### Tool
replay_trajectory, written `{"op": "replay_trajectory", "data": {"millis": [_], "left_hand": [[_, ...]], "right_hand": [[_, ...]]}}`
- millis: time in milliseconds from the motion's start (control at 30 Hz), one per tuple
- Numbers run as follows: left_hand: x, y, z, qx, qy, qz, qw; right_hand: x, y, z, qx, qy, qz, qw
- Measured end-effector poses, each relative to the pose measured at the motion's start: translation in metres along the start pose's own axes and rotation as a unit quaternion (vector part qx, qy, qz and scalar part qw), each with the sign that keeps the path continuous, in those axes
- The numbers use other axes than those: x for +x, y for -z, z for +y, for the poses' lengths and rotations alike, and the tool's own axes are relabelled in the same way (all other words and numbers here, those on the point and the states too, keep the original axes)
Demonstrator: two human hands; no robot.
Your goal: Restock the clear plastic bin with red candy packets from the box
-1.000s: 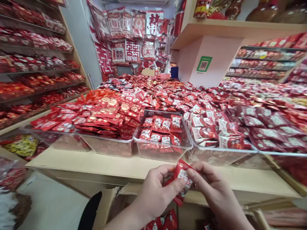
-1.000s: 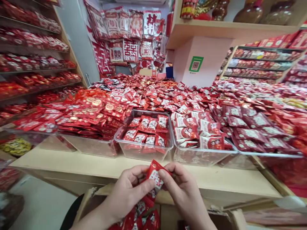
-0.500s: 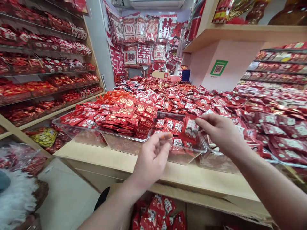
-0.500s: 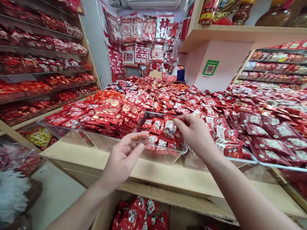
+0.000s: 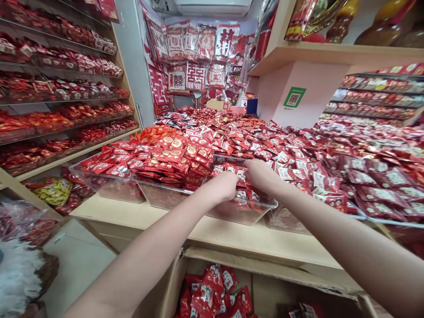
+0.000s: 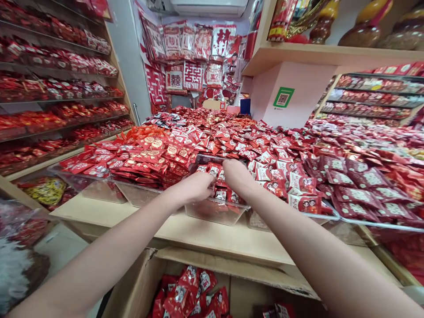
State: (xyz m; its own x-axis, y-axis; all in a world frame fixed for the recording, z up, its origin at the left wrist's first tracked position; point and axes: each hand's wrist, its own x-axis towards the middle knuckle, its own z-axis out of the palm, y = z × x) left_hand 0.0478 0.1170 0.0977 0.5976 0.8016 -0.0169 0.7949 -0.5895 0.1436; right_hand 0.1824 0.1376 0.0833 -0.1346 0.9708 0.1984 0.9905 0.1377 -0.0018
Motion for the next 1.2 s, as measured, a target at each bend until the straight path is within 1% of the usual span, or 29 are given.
{"op": "replay_trajectory", "data": {"millis": [33,67,133,200,367,500,700,833,967,1067,1200], "left_hand": [[0.002,0.002,0.001,0.013,-0.001,-0.018,1.000],[0.005,0.002,0.001,0.025,-0.003,-0.035,0.999],[0.012,0.002,0.002,0.049,-0.004,-0.063,0.997],[0.018,0.001,0.001,0.070,-0.009,-0.087,0.994],[0.027,0.005,0.001,0.103,-0.034,-0.137,0.985],[0.032,0.007,0.007,0.120,-0.034,-0.151,0.981],[0.043,0.001,0.013,0.117,-0.016,-0.177,0.977],[0.046,0.002,0.014,0.116,0.012,-0.173,0.978],[0.047,0.002,0.014,0.127,0.041,-0.147,0.980],[0.051,-0.004,0.014,0.128,0.051,-0.118,0.983],[0.063,-0.014,0.013,0.123,0.064,-0.086,0.987]], "right_hand": [[0.000,0.003,0.005,-0.067,0.024,-0.002,0.997],[-0.001,0.004,0.009,-0.121,0.039,-0.017,0.992],[-0.002,0.003,0.013,-0.169,0.041,-0.060,0.983],[-0.001,0.000,0.015,-0.178,0.043,-0.081,0.980],[0.007,-0.005,0.017,-0.171,0.048,-0.069,0.982],[0.013,-0.006,0.021,-0.163,0.048,-0.069,0.983],[0.012,-0.007,0.024,-0.157,0.047,-0.065,0.984],[0.009,-0.009,0.024,-0.154,0.049,-0.042,0.986],[0.007,-0.009,0.023,-0.155,0.041,-0.033,0.987],[0.005,-0.010,0.021,-0.161,0.045,-0.030,0.986],[0.003,-0.008,0.019,-0.159,0.061,-0.001,0.985]]}}
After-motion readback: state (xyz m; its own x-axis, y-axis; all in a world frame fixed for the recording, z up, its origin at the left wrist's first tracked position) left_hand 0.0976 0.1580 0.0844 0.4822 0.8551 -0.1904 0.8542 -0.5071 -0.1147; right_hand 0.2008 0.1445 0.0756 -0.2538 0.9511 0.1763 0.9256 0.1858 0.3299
